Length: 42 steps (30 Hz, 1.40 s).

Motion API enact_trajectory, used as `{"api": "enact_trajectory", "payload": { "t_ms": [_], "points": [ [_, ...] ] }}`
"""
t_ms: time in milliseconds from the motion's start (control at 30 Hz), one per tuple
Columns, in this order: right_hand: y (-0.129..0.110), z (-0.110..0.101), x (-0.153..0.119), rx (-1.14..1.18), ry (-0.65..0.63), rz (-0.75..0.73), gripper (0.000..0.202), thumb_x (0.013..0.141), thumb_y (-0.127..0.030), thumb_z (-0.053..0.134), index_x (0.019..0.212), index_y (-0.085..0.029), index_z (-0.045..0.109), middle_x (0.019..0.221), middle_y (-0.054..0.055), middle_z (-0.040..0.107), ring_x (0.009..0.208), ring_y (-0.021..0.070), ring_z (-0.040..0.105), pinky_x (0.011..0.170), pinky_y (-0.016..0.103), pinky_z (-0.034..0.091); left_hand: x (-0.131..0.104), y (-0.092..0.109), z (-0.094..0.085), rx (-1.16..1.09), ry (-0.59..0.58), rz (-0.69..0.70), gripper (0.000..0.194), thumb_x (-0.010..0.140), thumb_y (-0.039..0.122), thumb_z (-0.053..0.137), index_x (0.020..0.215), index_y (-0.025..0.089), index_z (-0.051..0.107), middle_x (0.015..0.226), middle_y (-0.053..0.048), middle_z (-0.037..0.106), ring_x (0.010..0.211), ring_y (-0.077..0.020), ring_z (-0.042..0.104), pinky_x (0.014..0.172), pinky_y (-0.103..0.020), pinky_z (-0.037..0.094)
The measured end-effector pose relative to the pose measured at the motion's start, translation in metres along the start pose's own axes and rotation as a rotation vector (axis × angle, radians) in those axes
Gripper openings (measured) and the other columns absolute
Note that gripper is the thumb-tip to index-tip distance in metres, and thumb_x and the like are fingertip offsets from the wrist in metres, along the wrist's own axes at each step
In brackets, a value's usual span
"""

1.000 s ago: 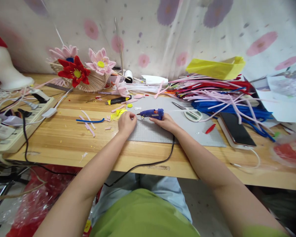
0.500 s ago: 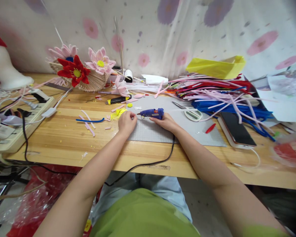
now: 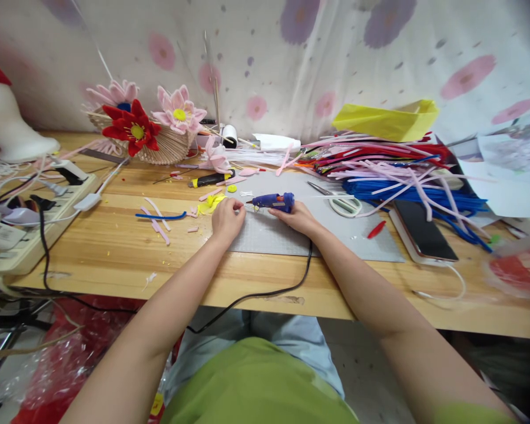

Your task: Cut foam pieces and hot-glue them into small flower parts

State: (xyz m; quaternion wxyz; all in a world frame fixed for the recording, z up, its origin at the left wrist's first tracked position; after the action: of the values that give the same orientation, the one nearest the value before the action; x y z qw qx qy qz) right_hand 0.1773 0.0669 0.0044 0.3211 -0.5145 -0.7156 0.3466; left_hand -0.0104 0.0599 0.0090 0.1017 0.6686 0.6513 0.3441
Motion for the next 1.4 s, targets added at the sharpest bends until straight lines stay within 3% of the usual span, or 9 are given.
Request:
{"api": "enact_trajectory", "payload": {
  "t_ms": [233, 367, 467, 633, 800, 967, 1133, 1300, 1400],
  "points": [
    [0.016, -0.024, 0.004, -0.054, 0.145, 0.075, 0.046, 0.07, -0.057, 0.061, 0.086, -0.015, 0.069, 0.066, 0.003, 0.065, 0.063, 0.0159, 0.058, 0.062, 0.027, 0.044, 0.001, 0.005, -0.009, -0.19, 0.065, 0.095, 0.005, 0.078, 0.021, 0.054, 0.075, 0.02, 0.059, 0.084, -0.003, 0.064, 0.085, -0.0167, 0.057, 0.077, -0.03, 0.044],
    [0.035, -0.056, 0.007, -0.116, 0.34, 0.163, 0.044, 0.071, -0.058, 0.06, 0.067, -0.014, 0.067, 0.065, 0.007, 0.066, 0.064, 0.0188, 0.061, 0.065, 0.03, 0.045, 0.006, -0.007, -0.018, -0.313, 0.139, 0.054, 0.003, 0.076, 0.02, 0.056, 0.074, 0.019, 0.06, 0.082, -0.003, 0.064, 0.081, -0.0154, 0.057, 0.072, -0.028, 0.044],
    [0.048, -0.073, 0.012, -0.21, 0.431, 0.196, 0.042, 0.071, -0.055, 0.06, 0.071, -0.015, 0.068, 0.073, 0.01, 0.069, 0.074, 0.0239, 0.064, 0.07, 0.034, 0.046, 0.012, -0.026, -0.032, -0.417, 0.263, -0.002, 0.005, 0.075, 0.022, 0.058, 0.076, 0.018, 0.061, 0.081, -0.003, 0.063, 0.078, -0.0135, 0.057, 0.071, -0.026, 0.044],
    [0.062, -0.082, 0.029, -0.309, 0.399, 0.221, 0.045, 0.071, -0.057, 0.06, 0.088, -0.016, 0.069, 0.087, 0.012, 0.07, 0.087, 0.029, 0.064, 0.076, 0.039, 0.046, 0.02, -0.067, -0.057, -0.571, 0.503, -0.175, 0.01, 0.075, 0.026, 0.059, 0.076, 0.016, 0.06, 0.077, -0.001, 0.061, 0.071, -0.0104, 0.055, 0.068, -0.023, 0.043],
    [0.063, -0.09, 0.028, -0.32, 0.358, 0.214, 0.055, 0.065, -0.059, 0.065, 0.1, -0.016, 0.063, 0.094, 0.011, 0.067, 0.086, 0.0249, 0.06, 0.075, 0.037, 0.045, 0.024, -0.086, -0.062, -0.739, 0.581, -0.303, 0.006, 0.074, 0.021, 0.059, 0.075, 0.015, 0.058, 0.073, 0.0, 0.06, 0.067, -0.0086, 0.054, 0.071, -0.022, 0.044],
    [0.046, -0.102, -0.005, -0.596, 0.449, 0.203, 0.045, 0.062, -0.057, 0.069, 0.078, -0.017, 0.056, 0.078, 0.009, 0.062, 0.075, 0.0215, 0.055, 0.063, 0.031, 0.04, 0.022, -0.087, -0.061, -0.794, 0.622, -0.357, 0.004, 0.073, 0.017, 0.06, 0.074, 0.015, 0.057, 0.073, 0.001, 0.059, 0.067, -0.0078, 0.054, 0.072, -0.022, 0.044],
    [0.019, -0.069, -0.014, -0.718, 0.28, 0.137, 0.026, 0.076, -0.041, 0.059, 0.063, -0.02, 0.052, 0.07, 0.006, 0.059, 0.071, 0.0194, 0.053, 0.06, 0.029, 0.034, 0.022, -0.086, -0.056, -0.814, 0.606, -0.358, 0.003, 0.074, 0.017, 0.06, 0.073, 0.015, 0.057, 0.072, 0.001, 0.059, 0.067, -0.0078, 0.053, 0.074, -0.022, 0.044],
    [-0.044, 0.015, 0.008, -0.533, -0.03, -0.27, 0.021, 0.088, -0.032, 0.048, 0.083, -0.019, 0.064, 0.09, 0.007, 0.064, 0.086, 0.018, 0.055, 0.074, 0.029, 0.038, 0.021, -0.09, -0.061, -0.796, 0.661, -0.375, 0.004, 0.074, 0.016, 0.059, 0.073, 0.015, 0.056, 0.072, 0.001, 0.057, 0.068, -0.0083, 0.053, 0.075, -0.023, 0.044],
    [-0.075, 0.068, 0.02, -0.579, -0.18, -0.428, 0.02, 0.088, -0.028, 0.05, 0.096, -0.019, 0.066, 0.101, 0.008, 0.063, 0.096, 0.0195, 0.052, 0.081, 0.031, 0.038, 0.02, -0.093, -0.064, -0.803, 0.695, -0.378, 0.004, 0.074, 0.017, 0.059, 0.074, 0.015, 0.056, 0.074, 0.001, 0.058, 0.07, -0.0088, 0.054, 0.076, -0.023, 0.044]
  ]
}}
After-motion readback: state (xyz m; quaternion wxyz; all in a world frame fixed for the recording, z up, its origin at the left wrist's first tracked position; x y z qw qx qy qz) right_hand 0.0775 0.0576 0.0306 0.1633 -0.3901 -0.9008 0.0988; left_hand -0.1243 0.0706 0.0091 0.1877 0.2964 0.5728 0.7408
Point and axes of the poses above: each hand's wrist, its own x-axis towards the middle knuckle, its own z-axis out of the palm, y = z × x, the point moved 8 cm from there along x, towards the middle knuckle
